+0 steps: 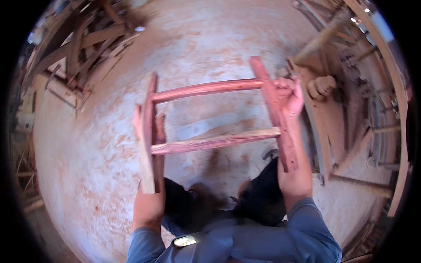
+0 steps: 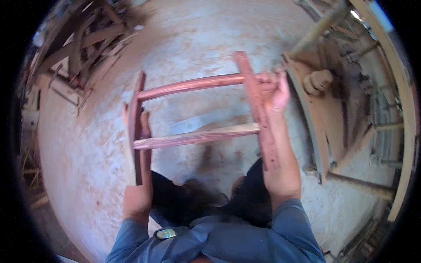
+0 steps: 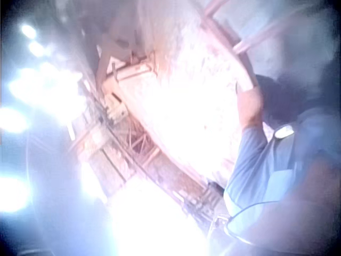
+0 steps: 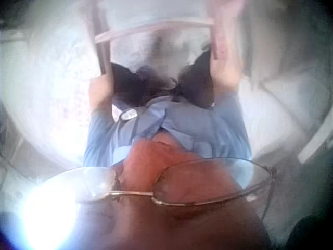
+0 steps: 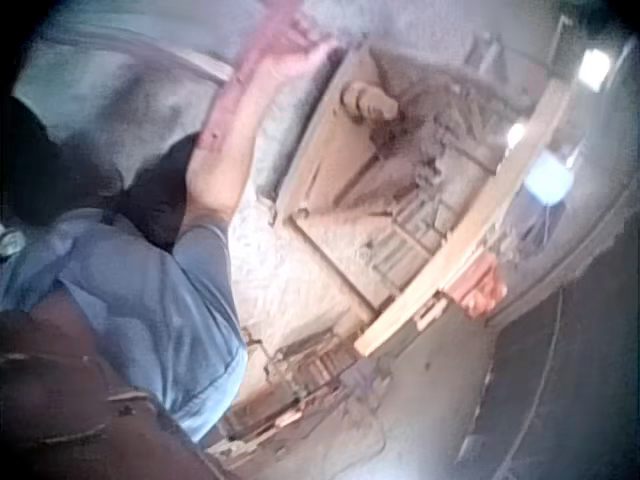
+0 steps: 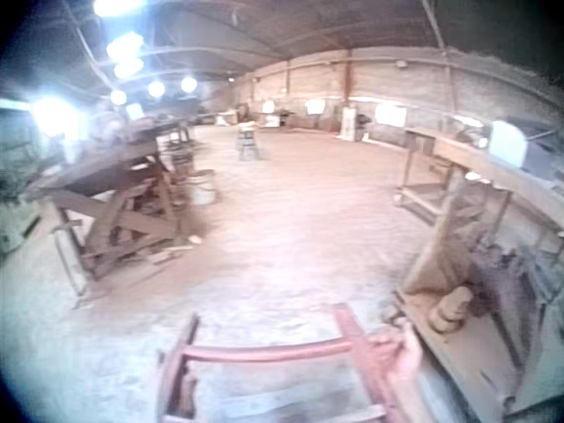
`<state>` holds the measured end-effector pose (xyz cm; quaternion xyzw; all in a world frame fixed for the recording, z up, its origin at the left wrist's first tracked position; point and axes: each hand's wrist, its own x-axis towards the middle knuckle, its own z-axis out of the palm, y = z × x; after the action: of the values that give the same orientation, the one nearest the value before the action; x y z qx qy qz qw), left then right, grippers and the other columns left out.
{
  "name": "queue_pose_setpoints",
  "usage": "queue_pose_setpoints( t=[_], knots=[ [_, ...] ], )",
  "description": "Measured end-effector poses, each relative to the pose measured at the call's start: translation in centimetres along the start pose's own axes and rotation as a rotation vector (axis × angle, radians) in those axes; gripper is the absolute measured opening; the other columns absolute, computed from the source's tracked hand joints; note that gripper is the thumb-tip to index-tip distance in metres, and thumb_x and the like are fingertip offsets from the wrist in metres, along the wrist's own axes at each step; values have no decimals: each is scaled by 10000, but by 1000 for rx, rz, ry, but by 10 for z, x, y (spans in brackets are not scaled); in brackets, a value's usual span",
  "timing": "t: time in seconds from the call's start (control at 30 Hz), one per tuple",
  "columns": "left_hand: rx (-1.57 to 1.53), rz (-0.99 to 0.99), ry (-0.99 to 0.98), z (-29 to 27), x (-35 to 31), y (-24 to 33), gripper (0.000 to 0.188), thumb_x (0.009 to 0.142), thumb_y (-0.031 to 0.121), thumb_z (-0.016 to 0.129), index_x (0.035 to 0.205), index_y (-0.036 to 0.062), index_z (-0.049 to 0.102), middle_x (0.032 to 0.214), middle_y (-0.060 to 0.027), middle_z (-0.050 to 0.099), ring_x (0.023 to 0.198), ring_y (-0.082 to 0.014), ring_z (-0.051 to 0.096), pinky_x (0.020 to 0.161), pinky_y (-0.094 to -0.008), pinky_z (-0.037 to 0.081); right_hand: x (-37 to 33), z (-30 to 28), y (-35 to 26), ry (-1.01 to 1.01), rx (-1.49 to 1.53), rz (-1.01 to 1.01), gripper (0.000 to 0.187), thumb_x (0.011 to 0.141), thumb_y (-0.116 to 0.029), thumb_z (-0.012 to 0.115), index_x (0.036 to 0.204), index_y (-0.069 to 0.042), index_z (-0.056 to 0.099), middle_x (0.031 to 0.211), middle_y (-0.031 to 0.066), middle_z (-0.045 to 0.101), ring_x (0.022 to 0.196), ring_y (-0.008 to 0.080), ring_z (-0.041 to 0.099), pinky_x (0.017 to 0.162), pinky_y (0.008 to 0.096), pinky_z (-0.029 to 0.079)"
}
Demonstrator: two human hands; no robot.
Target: The person assembles a small wooden frame by hammering nails into joints, measuring with a tape measure, marking with a pencil, and using a C-clamp to secure the structure. The person works on the floor and later moves the frame to a workbench.
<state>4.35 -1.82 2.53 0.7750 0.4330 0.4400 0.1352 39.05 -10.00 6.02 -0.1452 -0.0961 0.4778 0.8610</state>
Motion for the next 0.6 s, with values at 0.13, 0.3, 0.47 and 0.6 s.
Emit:
queue_pose_setpoints(
  t=[0.13,0.3,0.47,0.6],
  knots=[
    [128,-3,152,4,-20,-32,436,887,133,596,1299,2,534,1301,-236,508,1231,-321,487,1037,-418,374,9,-16,4,-122,-3,-10,222,984,-281,518,917,-86,602,673,21,585,732,192,530,819,408,477],
    [117,25,-31,-6,3,-9,478,861,61,534,1336,30,504,1206,-200,579,1180,-336,509,1092,-479,292,4,-9,10,-20,65,-2,193,972,-295,527,959,-109,577,644,56,601,902,231,620,1091,546,351],
    [46,-31,75,2,-9,-19,436,924,140,545,1341,21,505,1374,-180,501,1271,-314,458,1122,-448,263,4,9,19,-33,4,18,229,962,-253,534,1137,-108,565,714,113,633,846,252,638,1037,493,399],
    [-95,-144,243,21,-19,-32,486,950,176,586,1366,-30,442,1386,-194,466,1251,-267,472,1070,-405,349,13,-20,10,-37,-164,-22,325,972,-226,516,1260,-75,516,826,111,646,824,235,634,839,365,498]
  ],
)
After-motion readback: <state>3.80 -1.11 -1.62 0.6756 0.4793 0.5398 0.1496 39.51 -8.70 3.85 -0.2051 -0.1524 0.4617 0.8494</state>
